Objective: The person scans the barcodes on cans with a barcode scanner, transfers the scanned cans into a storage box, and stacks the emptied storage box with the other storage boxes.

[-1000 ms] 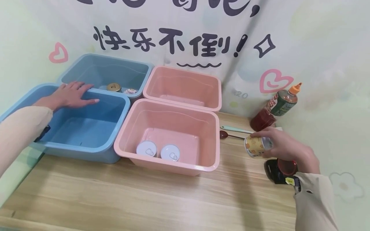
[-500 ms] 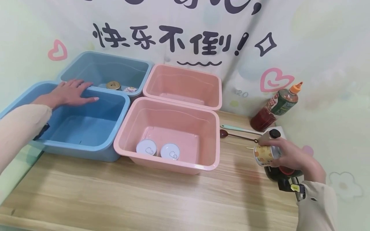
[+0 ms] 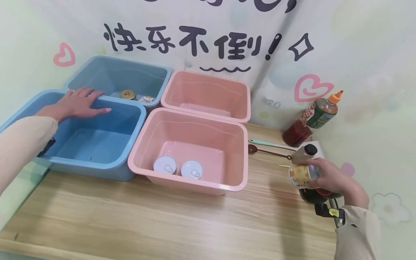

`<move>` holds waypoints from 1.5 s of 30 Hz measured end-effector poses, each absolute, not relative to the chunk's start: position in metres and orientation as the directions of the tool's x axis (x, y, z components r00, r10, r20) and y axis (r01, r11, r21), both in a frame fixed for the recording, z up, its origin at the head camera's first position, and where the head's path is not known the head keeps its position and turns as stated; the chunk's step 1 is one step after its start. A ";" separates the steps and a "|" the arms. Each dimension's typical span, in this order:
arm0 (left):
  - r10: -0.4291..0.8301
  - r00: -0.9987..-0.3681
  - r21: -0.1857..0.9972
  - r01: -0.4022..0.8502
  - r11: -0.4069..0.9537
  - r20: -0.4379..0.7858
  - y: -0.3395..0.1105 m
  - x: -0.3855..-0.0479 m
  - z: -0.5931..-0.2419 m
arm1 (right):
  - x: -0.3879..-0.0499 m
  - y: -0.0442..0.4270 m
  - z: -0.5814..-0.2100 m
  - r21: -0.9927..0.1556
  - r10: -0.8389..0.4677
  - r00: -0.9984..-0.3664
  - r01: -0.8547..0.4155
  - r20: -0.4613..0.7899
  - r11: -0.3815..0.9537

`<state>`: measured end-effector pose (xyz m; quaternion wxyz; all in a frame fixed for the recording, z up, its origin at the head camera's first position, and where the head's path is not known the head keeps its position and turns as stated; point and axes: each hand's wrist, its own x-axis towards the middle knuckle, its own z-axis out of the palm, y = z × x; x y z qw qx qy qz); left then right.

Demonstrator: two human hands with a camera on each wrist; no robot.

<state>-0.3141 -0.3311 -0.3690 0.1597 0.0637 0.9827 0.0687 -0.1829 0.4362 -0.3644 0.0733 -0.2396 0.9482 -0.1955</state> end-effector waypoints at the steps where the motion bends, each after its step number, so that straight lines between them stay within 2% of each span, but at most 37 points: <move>1: 0.147 -0.941 0.156 0.103 0.982 -0.306 -0.331 -0.314 -0.369 | -0.183 0.436 -0.364 -0.413 -0.470 -0.880 -0.407 -0.061 0.815; 8: 0.146 -0.941 0.157 0.102 0.982 -0.305 -0.333 -0.318 -0.368 | -0.181 0.435 -0.356 -0.429 -0.334 -0.914 -0.212 -0.232 0.878; 14: 0.147 -0.941 0.159 0.102 0.982 -0.306 -0.333 -0.319 -0.365 | -0.183 0.435 -0.352 -0.331 -0.207 -0.925 -0.096 -0.318 0.939; 20: 0.144 -0.943 0.147 0.103 0.984 -0.301 -0.334 -0.320 -0.364 | -0.185 0.438 -0.351 -0.292 -0.193 -0.931 -0.099 -0.311 0.951; 29: 0.151 -0.941 0.144 0.111 0.983 -0.303 -0.333 -0.321 -0.366 | -0.190 0.433 -0.344 -0.382 -0.244 -0.923 -0.119 -0.298 0.917; 37: 0.150 -0.940 0.144 0.110 0.983 -0.306 -0.331 -0.316 -0.368 | -0.211 0.408 -0.313 -0.387 -0.304 -0.933 -0.212 -0.195 0.898; 45: 0.148 -0.942 0.155 0.105 0.982 -0.300 -0.331 -0.314 -0.368 | -0.246 0.371 -0.284 -0.368 -0.330 -0.931 -0.255 -0.155 0.894</move>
